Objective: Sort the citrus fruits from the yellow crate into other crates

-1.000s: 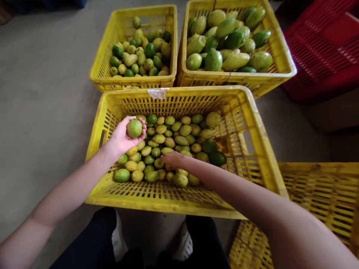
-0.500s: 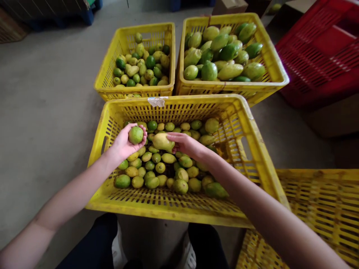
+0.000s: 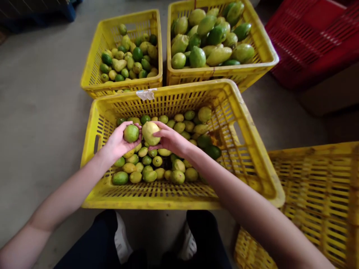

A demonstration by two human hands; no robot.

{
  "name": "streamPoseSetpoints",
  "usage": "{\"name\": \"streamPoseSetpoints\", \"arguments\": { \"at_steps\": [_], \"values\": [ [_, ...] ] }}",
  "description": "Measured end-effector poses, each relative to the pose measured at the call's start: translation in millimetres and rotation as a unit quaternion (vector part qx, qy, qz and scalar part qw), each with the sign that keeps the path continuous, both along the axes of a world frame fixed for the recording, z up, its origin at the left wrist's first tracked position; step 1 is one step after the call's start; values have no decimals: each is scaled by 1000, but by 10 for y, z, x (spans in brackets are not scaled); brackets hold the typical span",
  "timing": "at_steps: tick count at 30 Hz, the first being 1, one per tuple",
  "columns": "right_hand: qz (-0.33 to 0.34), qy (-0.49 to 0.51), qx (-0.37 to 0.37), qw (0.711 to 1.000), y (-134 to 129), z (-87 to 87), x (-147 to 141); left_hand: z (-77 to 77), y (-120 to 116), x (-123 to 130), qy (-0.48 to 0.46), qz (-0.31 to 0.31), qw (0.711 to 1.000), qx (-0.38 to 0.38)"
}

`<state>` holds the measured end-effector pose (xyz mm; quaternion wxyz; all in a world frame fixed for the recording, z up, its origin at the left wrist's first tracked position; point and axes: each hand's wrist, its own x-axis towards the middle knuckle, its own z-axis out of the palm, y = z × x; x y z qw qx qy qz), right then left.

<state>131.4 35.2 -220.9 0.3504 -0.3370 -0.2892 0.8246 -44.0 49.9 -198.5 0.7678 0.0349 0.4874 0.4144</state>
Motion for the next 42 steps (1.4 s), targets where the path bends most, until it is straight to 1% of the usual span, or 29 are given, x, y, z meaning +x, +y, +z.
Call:
{"name": "streamPoseSetpoints", "arguments": {
  "at_steps": [4,7,9,11,13,15,17,20,23,27,29,31,33,36,42],
  "values": [
    [-16,-61,26,998,-36,-1,-42,10,-19,14,-16,-27,999,6],
    [-46,-109,61,991,-35,-8,-36,34,-33,21,-20,-17,1000,17],
    [-70,-125,67,987,-24,-20,-25,43,-38,21,-21,-14,999,19],
    [-87,-137,58,985,-13,-37,-17,40,-38,19,-17,-25,999,17],
    [-101,-141,51,984,-4,-50,-14,31,-35,15,-13,-56,998,9],
    [-110,-129,34,985,2,-52,-12,28,-31,9,-22,-94,995,-4],
    [-113,-98,-3,989,5,-38,-5,37,-26,2,-33,-115,993,-10],
    [-113,-33,-60,991,6,-3,29,66,-23,-18,-46,-103,994,-4],
    [-128,14,-48,991,10,14,78,99,-28,-44,-79,-77,994,-6],
    [-117,21,-11,993,21,-19,110,129,-46,-55,-105,-31,994,1],
    [-102,16,-10,995,23,-39,100,129,-53,-47,-112,-4,994,12],
    [-87,0,-26,996,22,-47,78,117,-54,-40,-120,10,993,15],
    [-78,-24,-45,996,18,-43,56,97,-49,-39,-131,2,991,5],
    [-80,-45,-54,994,18,-26,38,64,-42,-43,-139,-36,990,-4],
    [-90,-52,-74,992,51,-37,55,31,-64,-3,-91,-89,992,17]
  ]
}}
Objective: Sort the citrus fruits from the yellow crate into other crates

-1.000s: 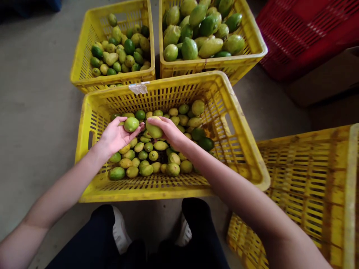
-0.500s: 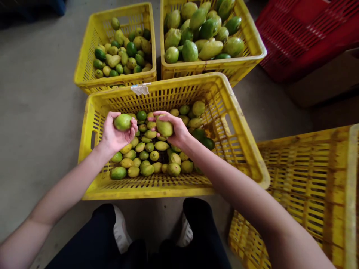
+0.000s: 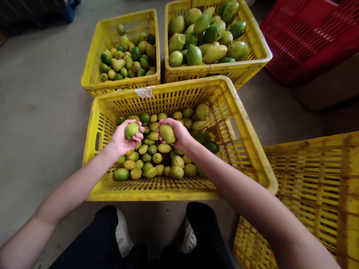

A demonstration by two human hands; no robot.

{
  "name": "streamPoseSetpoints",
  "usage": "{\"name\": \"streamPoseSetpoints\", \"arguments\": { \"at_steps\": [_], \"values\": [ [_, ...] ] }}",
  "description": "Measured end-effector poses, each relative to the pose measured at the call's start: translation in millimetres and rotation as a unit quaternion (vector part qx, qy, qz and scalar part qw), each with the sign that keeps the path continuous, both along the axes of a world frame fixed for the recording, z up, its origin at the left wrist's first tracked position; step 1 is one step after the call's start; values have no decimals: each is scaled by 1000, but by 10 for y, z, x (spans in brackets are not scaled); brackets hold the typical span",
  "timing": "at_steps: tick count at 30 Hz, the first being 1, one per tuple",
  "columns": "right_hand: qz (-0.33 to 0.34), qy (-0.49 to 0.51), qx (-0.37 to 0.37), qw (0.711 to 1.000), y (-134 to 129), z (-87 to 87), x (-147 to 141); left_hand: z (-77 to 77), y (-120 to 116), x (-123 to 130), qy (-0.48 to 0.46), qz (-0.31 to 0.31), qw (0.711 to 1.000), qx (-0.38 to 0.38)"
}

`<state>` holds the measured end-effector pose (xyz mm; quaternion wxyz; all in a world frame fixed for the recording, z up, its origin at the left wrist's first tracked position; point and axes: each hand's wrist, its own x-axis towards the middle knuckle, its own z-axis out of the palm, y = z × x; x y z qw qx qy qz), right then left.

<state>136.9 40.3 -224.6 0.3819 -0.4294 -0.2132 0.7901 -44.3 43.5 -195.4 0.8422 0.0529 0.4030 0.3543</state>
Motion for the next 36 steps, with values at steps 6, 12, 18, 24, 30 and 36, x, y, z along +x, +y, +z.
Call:
{"name": "streamPoseSetpoints", "arguments": {
  "at_steps": [6,12,18,24,30,36],
  "values": [
    [17,6,-12,1000,27,-34,6,-25,-8,34,25,-3,999,-19],
    [-6,-10,1,1000,13,4,3,-20,-14,41,59,65,996,12],
    [-55,-22,73,996,16,7,-14,-24,0,87,49,97,993,48],
    [-33,-6,99,995,23,-33,1,-53,-29,105,45,76,989,122],
    [-35,-32,139,989,-9,-86,3,-68,-104,122,179,64,951,243],
    [-59,-68,187,978,3,-126,5,-168,-95,97,323,26,852,411]
  ]
}}
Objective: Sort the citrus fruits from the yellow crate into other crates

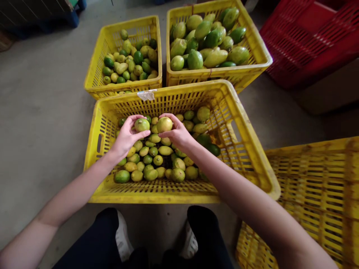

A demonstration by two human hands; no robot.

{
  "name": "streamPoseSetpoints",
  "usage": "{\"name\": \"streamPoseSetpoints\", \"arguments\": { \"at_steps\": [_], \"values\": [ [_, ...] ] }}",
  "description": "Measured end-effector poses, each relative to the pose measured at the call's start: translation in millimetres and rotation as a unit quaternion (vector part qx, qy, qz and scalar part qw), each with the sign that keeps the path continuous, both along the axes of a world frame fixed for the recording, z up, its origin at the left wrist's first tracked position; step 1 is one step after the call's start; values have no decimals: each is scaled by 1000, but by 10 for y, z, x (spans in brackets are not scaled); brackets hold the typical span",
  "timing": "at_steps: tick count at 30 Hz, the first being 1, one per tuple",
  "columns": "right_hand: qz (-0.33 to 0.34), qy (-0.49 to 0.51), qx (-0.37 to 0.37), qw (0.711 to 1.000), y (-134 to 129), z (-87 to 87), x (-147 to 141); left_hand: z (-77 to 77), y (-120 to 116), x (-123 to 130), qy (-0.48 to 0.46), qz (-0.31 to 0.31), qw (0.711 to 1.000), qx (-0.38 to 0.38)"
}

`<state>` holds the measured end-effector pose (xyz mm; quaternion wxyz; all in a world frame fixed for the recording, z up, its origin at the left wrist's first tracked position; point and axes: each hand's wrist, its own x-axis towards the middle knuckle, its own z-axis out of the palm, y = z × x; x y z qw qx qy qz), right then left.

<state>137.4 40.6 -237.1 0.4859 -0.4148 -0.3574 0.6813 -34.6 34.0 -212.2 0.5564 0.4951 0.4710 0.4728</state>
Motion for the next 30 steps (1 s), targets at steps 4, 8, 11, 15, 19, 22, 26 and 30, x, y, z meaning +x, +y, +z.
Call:
{"name": "streamPoseSetpoints", "arguments": {
  "at_steps": [4,8,11,15,19,22,26,30],
  "values": [
    [0,4,3,1000,-4,17,2,-25,13,-14,35,-11,999,16],
    [7,4,1,1000,-19,21,-9,-13,13,-18,42,-13,999,14],
    [9,10,-6,1000,-23,17,-10,-7,8,-20,43,-13,999,6],
    [1,31,-33,999,-12,11,-6,20,-7,1,13,3,999,-49],
    [2,41,-74,996,3,14,-26,97,1,30,-66,22,985,-161],
    [31,35,-85,995,1,31,-46,144,27,18,-79,-12,973,-217],
    [55,-10,-80,995,-20,61,-56,152,44,-34,-85,-44,959,-266],
    [53,-38,-78,995,-32,85,-62,145,39,-57,-107,-56,956,-266]
  ]
}}
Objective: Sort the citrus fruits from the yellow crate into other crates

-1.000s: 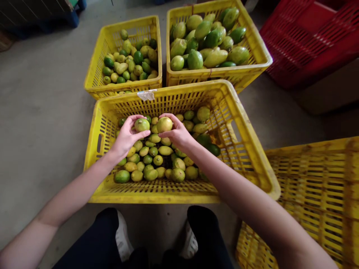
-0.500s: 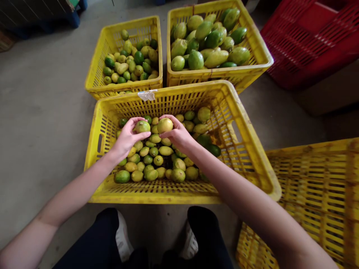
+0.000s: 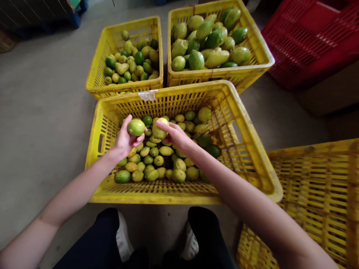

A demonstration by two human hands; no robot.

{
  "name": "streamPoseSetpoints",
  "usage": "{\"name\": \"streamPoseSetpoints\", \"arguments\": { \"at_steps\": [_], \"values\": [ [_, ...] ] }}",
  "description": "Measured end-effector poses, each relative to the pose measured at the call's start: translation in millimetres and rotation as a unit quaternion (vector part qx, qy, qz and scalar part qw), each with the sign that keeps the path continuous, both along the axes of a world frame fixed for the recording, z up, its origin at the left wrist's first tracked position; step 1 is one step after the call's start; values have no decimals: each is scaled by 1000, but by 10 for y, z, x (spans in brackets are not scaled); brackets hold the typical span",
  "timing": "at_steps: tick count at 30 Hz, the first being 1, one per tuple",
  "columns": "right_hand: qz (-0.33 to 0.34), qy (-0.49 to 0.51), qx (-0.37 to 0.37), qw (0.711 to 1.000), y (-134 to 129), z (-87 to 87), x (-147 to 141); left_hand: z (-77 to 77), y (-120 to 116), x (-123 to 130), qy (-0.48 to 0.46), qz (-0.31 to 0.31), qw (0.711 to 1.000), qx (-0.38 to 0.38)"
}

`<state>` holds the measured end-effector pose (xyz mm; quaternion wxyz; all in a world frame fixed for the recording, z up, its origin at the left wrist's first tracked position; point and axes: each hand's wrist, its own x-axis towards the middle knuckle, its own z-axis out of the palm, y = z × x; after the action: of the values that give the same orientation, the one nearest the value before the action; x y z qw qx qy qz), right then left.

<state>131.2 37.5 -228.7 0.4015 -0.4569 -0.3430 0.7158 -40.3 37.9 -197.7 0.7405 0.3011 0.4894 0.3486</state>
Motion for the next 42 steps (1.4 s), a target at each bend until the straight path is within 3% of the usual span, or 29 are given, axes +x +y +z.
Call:
{"name": "streamPoseSetpoints", "arguments": {
  "at_steps": [7,12,22,28,38,42],
  "values": [
    [-60,8,-17,998,8,-20,-17,-18,32,43,-29,29,999,-27],
    [-65,32,-4,997,7,-80,0,-84,55,49,-35,47,998,-35],
    [-102,69,-52,991,32,-27,11,-94,-6,84,-40,122,992,14],
    [-99,109,-56,987,18,-31,20,-13,-25,113,42,95,993,59],
    [-110,101,-56,987,11,-3,39,-42,-7,94,26,54,998,27],
    [-129,94,-97,982,32,25,53,-66,0,98,29,30,999,23]
  ]
}}
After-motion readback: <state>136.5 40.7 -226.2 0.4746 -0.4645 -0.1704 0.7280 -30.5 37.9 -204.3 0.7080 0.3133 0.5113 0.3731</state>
